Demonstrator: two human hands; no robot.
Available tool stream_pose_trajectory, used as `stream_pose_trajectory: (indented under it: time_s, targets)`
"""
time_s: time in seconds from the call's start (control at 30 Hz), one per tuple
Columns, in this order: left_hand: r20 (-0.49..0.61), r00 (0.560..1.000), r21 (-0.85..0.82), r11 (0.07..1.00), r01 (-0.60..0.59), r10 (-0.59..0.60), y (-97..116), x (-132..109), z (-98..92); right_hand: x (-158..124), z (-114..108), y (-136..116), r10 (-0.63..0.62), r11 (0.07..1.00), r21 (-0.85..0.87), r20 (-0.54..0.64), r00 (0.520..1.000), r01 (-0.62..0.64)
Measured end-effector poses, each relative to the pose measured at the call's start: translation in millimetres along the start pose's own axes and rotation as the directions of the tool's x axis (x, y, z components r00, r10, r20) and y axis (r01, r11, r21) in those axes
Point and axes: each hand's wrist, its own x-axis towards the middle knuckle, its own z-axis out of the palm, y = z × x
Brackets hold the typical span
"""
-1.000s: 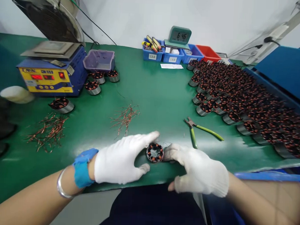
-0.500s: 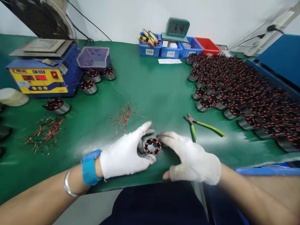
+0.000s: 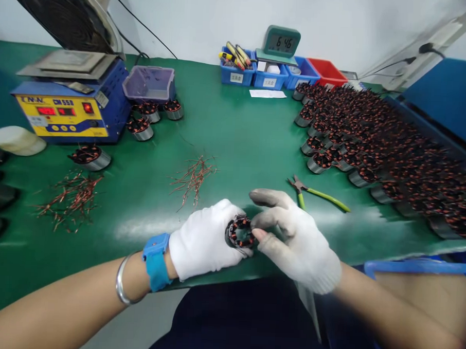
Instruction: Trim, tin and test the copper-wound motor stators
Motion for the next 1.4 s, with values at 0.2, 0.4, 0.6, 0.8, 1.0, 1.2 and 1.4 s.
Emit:
stream_pose_trajectory:
  time_s: [0.2,0.4,0.6,0.8,1.0,1.2,1.4]
  targets:
    - [-0.03,0.979,0.032,0.979,-0.201,0.202,-12.7,-3.8,5.8,-3.2,0.1,7.6,0.103,0.969,-0.226,0.004,0.995,-0.1]
    - [-0.021,0.964,0.12,0.958,-0.262,0.267,-16.0,-5.0,8.9,0.7,11.5,5.3,-0.041,0.928,-0.372,-0.025,0.999,0.029]
    - [-0.075,0.964,0.147,0.959,-0.24,0.253,-9.7,-5.8,13.2,-2.2,2.0,-12.4,-0.104,0.9,-0.428,-0.035,0.994,0.079]
    - [0.026,0.988,0.088,0.984,-0.153,0.151,2.6,-0.8,4.3,-6.1,-9.4,-30.7,0.143,0.98,0.09,0.299,0.943,-0.177]
    - [-0.031,0.992,0.077,0.989,-0.123,0.125,0.4,-1.8,6.1,-7.7,-25.1,-10.4,0.262,0.96,-0.072,0.563,0.784,-0.269]
    - [-0.044,0.993,0.056,0.992,-0.109,0.112,-6.0,-0.9,4.5,-6.9,-19.5,4.4,0.292,0.874,-0.484,0.45,0.844,-0.045]
    - [-0.059,0.993,0.05,0.994,-0.098,0.101,-4.6,-1.5,0.8,8.4,-22.6,7.5,0.452,0.763,-0.614,0.28,0.847,-0.204]
